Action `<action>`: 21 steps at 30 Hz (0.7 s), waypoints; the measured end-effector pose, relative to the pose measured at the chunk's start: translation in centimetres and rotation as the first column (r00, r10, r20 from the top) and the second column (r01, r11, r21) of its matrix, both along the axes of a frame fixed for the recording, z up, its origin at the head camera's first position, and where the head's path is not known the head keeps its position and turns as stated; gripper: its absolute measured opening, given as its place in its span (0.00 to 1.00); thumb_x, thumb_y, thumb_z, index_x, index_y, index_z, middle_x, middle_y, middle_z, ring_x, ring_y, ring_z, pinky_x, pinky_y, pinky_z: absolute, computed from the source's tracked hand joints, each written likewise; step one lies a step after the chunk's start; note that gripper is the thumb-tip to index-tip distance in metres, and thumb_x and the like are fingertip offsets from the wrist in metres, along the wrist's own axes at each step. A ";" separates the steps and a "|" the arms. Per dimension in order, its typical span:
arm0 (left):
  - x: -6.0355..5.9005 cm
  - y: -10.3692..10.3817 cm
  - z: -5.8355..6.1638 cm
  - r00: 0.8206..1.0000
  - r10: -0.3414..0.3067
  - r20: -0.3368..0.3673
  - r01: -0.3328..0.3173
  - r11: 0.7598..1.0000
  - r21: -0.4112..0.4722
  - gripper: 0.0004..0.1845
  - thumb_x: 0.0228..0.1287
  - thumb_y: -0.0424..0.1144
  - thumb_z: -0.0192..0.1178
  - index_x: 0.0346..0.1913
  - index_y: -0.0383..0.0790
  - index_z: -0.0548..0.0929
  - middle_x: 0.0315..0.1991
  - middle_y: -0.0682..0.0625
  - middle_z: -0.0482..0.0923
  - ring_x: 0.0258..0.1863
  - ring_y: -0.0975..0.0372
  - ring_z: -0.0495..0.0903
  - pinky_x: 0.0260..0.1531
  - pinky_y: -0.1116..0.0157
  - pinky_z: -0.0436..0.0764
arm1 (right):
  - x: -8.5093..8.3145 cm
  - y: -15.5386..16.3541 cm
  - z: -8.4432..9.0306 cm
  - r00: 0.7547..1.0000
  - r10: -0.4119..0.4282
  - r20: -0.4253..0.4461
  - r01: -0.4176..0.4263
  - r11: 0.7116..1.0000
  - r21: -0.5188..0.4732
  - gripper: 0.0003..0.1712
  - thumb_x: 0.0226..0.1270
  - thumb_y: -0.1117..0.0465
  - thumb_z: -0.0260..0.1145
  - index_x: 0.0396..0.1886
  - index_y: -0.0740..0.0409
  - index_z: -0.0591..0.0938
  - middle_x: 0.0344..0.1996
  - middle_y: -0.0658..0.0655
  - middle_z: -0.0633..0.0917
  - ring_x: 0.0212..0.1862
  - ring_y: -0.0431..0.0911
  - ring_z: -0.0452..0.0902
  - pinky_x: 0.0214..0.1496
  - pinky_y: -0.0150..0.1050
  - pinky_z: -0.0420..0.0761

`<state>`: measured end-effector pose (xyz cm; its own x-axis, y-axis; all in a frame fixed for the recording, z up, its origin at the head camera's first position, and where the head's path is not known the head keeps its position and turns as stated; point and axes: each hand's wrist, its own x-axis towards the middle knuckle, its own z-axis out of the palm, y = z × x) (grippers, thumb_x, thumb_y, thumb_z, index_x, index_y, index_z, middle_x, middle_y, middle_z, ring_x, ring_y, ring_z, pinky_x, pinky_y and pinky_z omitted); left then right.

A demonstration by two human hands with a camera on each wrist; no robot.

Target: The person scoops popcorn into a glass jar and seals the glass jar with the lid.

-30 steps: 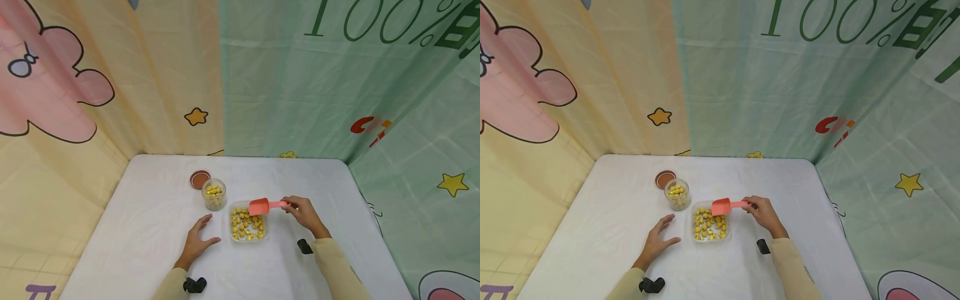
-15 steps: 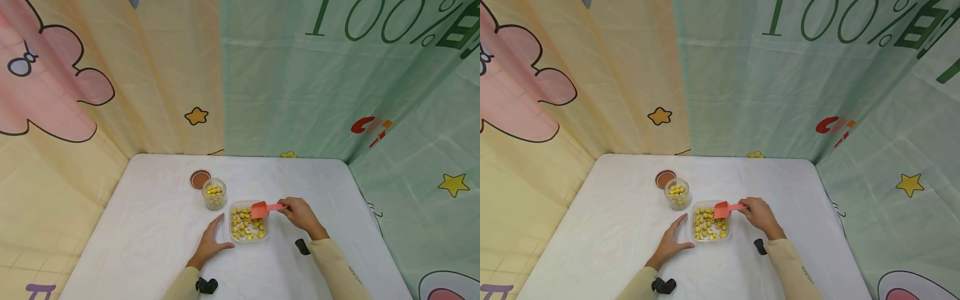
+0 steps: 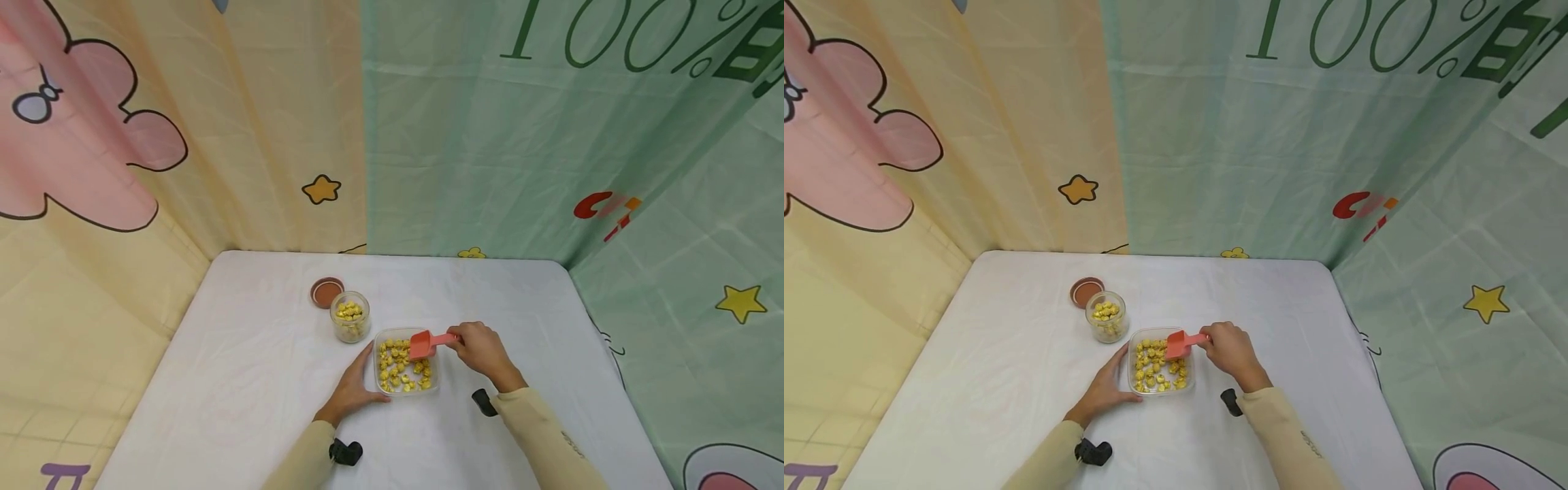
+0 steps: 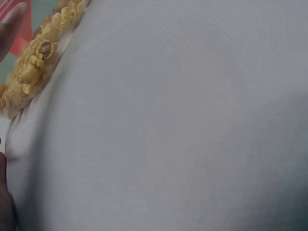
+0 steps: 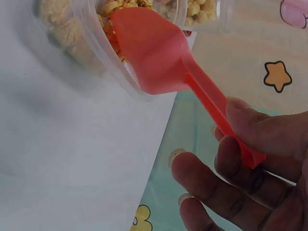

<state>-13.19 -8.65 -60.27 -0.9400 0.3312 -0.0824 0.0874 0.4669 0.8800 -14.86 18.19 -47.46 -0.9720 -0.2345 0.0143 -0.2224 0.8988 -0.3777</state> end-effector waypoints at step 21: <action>-0.7 0.3 -0.3 0.999 -0.041 0.021 0.041 0.999 0.004 0.63 0.37 0.44 0.81 0.75 0.36 0.52 0.73 0.38 0.56 0.72 0.44 0.54 0.70 0.45 0.58 | -1.1 1.3 -3.7 0.998 0.009 0.056 -0.001 0.989 -0.147 0.03 0.60 0.63 0.71 0.33 0.56 0.87 0.20 0.47 0.78 0.23 0.40 0.67 0.25 0.32 0.69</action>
<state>-13.93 -8.35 -60.54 -0.9237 0.3698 -0.1005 0.0883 0.4605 0.8833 -15.92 19.50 -51.15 -0.9711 -0.2388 -0.0064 -0.2011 0.8318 -0.5174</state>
